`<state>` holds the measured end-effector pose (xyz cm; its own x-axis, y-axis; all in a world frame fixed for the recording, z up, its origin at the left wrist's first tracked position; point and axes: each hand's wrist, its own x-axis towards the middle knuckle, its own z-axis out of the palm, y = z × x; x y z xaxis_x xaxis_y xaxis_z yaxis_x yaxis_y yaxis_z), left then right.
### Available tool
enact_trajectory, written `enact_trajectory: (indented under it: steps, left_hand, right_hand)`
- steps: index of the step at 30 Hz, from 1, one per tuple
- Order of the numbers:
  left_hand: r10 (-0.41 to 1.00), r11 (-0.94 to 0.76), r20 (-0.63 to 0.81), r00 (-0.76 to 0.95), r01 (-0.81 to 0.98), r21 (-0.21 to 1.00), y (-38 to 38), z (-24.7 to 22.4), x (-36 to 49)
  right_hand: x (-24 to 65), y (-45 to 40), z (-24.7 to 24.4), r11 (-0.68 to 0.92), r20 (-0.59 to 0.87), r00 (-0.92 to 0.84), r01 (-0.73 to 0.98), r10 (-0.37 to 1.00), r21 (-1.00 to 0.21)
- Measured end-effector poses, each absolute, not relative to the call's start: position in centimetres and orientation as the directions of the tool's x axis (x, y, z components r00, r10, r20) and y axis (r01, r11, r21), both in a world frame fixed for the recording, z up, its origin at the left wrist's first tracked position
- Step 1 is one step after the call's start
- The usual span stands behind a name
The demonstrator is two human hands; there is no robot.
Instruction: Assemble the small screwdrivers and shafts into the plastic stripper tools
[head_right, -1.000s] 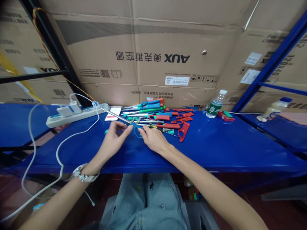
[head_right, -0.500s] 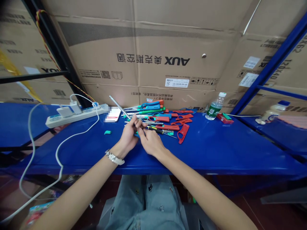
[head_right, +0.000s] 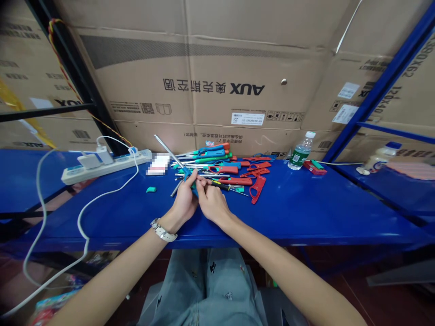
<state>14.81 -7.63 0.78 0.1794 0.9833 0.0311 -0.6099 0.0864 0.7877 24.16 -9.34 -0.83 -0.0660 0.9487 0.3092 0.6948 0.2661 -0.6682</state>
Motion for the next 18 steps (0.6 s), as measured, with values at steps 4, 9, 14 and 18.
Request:
enact_trajectory:
  steps: [4,9,14,18]
  left_hand:
    - [0.978,-0.038,0.148,0.146,-0.575,0.817,-8.4,0.6,14.9]
    - [0.982,-0.17,0.189,0.0,-0.43,0.887,-9.0,0.0,15.9]
    - [0.921,-0.388,0.389,-0.039,-0.206,0.898,-7.7,1.0,15.0]
    - [0.788,-0.605,0.604,0.116,0.321,0.728,-6.1,3.1,11.5]
  right_hand:
    - [24.2,-9.6,-1.1,0.308,0.375,-0.04,0.652,0.926,-0.693]
    - [24.0,-9.4,-1.4,0.301,0.354,-0.029,0.595,0.935,-0.745]
    - [24.7,-9.7,-0.8,0.269,0.311,-0.071,0.702,0.948,-0.659]
    - [25.4,-9.9,0.0,0.402,0.426,-0.104,0.582,0.899,-0.706]
